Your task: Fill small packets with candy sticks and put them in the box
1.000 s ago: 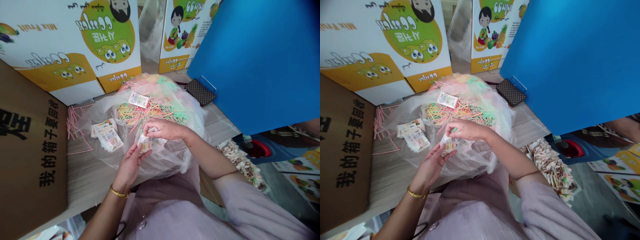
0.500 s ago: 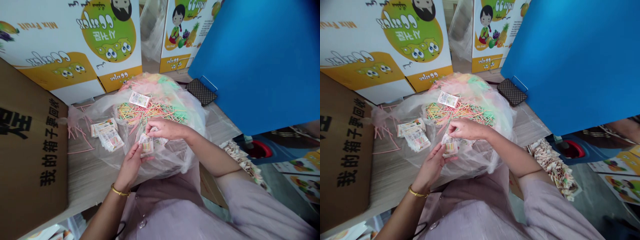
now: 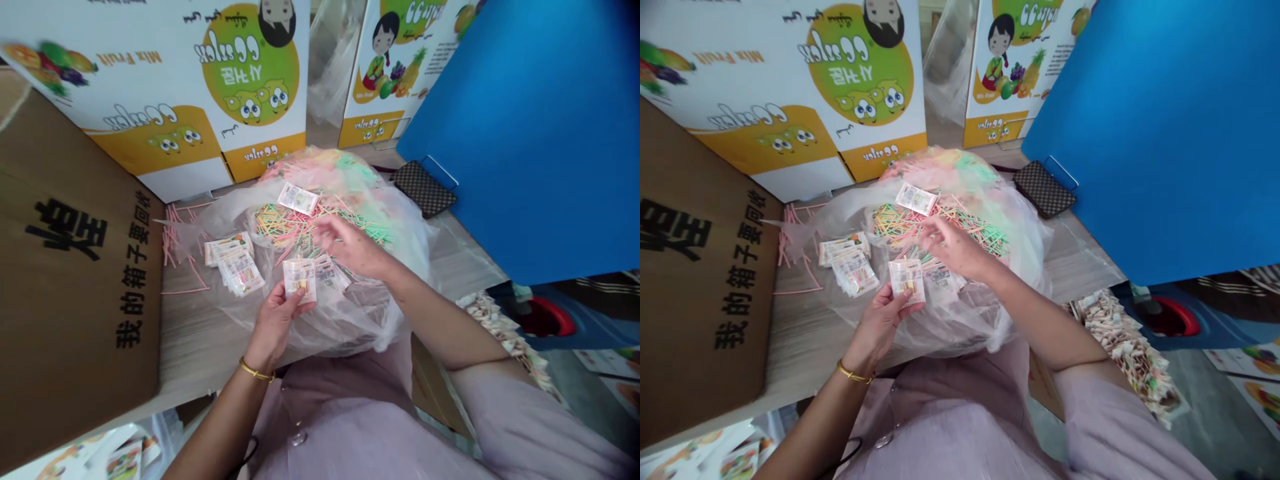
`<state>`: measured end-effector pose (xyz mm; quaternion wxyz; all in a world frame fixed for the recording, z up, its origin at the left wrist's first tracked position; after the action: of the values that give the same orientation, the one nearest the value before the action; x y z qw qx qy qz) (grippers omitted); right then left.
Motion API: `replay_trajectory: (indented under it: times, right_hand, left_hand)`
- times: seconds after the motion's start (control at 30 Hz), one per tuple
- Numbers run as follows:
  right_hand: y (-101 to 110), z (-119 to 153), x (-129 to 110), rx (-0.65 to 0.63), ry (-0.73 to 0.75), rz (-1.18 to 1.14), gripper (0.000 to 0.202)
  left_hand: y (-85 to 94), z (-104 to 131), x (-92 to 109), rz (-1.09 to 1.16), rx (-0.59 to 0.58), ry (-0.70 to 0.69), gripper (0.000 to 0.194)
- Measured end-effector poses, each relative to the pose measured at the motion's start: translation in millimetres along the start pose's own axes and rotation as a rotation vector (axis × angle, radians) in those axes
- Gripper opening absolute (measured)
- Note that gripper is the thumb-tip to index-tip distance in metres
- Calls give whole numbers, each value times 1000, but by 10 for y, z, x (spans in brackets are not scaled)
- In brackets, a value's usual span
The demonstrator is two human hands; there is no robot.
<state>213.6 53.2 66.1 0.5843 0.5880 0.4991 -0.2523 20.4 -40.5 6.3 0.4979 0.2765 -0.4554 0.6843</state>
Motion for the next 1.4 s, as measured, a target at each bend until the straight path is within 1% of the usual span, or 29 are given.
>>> replay_trajectory:
  times: [0.03, 0.07, 0.1, 0.17, 0.2, 0.23, 0.27, 0.33, 0.37, 0.4, 0.43, 0.47, 0.53, 0.57, 0.6, 0.63, 0.67, 0.73, 0.77, 0.8, 0.83, 0.9, 0.93, 1.0, 1.1, 1.17, 1.23, 1.3, 1.4]
  right_hand:
    - [-123, 15, -23, -129, -19, -49, 33]
    - [-238, 23, -47, -224, -27, -79, 30]
    - [-336, 20, -72, -281, -28, -79, 26]
    - [-450, -18, -117, -312, -16, -11, 23]
    - [-463, -52, -136, -288, -10, 44, 23]
    - [-446, -92, -155, -223, -2, 105, 25]
    - [-405, -133, -175, -110, 13, 165, 26]
    - [-301, -191, -215, 171, 69, 260, 27]
    - [-264, -201, -231, 281, 98, 283, 29]
    - [-251, -197, -242, 330, 119, 280, 33]
    - [-270, -183, -244, 297, 120, 247, 38]
    - [-321, -162, -237, 180, 100, 192, 40]
    - [-506, -109, -204, -181, 26, 79, 31]
    - [-620, -90, -184, -336, -13, 45, 24]
    - [-739, -86, -163, -443, -41, 34, 19]
    - [-858, -103, -145, -497, -51, 42, 16]
    - [-976, -141, -130, -504, -47, 66, 14]
    - [-1207, -273, -111, -472, -6, 124, 12]
    - [-1318, -356, -108, -462, 26, 153, 11]
    - [-1419, -443, -110, -452, 62, 178, 11]
    - [-1504, -527, -117, -442, 99, 199, 10]
    - [-1593, -667, -139, -400, 156, 214, 11]
    - [-1581, -713, -149, -361, 169, 206, 12]
    - [-1427, -745, -146, -267, 162, 178, 12]
    - [-941, -627, -45, -158, 76, 217, 14]
    - [-582, -446, 86, -83, -16, 347, 16]
    - [-322, -208, 241, -51, -113, 525, 23]
    - [-216, 43, 393, -75, -171, 642, 30]
    - [-273, 337, 572, -105, -171, 699, 26]
  left_hand:
    - [13, 4, 3, -1, 3, -17, 47]
    - [29, 9, 7, -4, 1, -31, 46]
    - [48, 15, 11, -9, 1, -42, 45]
    - [98, 25, 14, -14, 5, -45, 44]
    - [126, 29, 14, -9, 12, -37, 44]
    - [155, 31, 12, 1, 21, -25, 44]
    - [181, 33, 9, 15, 32, -12, 45]
    - [219, 33, 0, 43, 49, 10, 47]
    - [231, 33, -7, 51, 56, 13, 47]
    - [238, 32, -16, 54, 59, 9, 46]
    - [245, 32, -28, 52, 62, -3, 45]
    - [254, 34, -41, 45, 62, -17, 44]
    - [294, 53, -73, 8, 56, -43, 42]
    - [332, 75, -85, -33, 59, -67, 42]
    - [385, 107, -91, -97, 85, -110, 43]
    - [453, 150, -88, -192, 149, -177, 45]
    - [531, 202, -76, -319, 247, -271, 47]
    - [686, 318, -36, -637, 479, -499, 49]
    - [746, 364, -21, -807, 535, -599, 48]
    - [790, 393, -16, -968, 535, -674, 44]
    - [818, 401, -25, -1114, 484, -722, 43]
    - [835, 362, -87, -1344, 341, -732, 47]
    - [833, 324, -132, -1428, 295, -709, 52]
    - [822, 239, -228, -1539, 277, -656, 64]
    - [806, 159, -327, -1589, 317, -639, 71]
    - [798, 145, -350, -1583, 337, -649, 71]
    - [784, 147, -348, -1574, 348, -655, 70]
    - [756, 151, -332, -1569, 354, -658, 68]
    - [699, 158, -290, -1559, 369, -667, 63]
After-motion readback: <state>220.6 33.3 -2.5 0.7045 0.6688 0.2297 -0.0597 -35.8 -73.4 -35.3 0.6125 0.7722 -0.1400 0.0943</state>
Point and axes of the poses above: each hand's wrist, its own z-axis away from the middle knuckle, its own y-axis out of the back of the hand, x = y × z, the point moved 1 cm from there along -z, towards the middle knuckle, and after that the axes turned 4 degrees about -z, right-handed, at the moved point
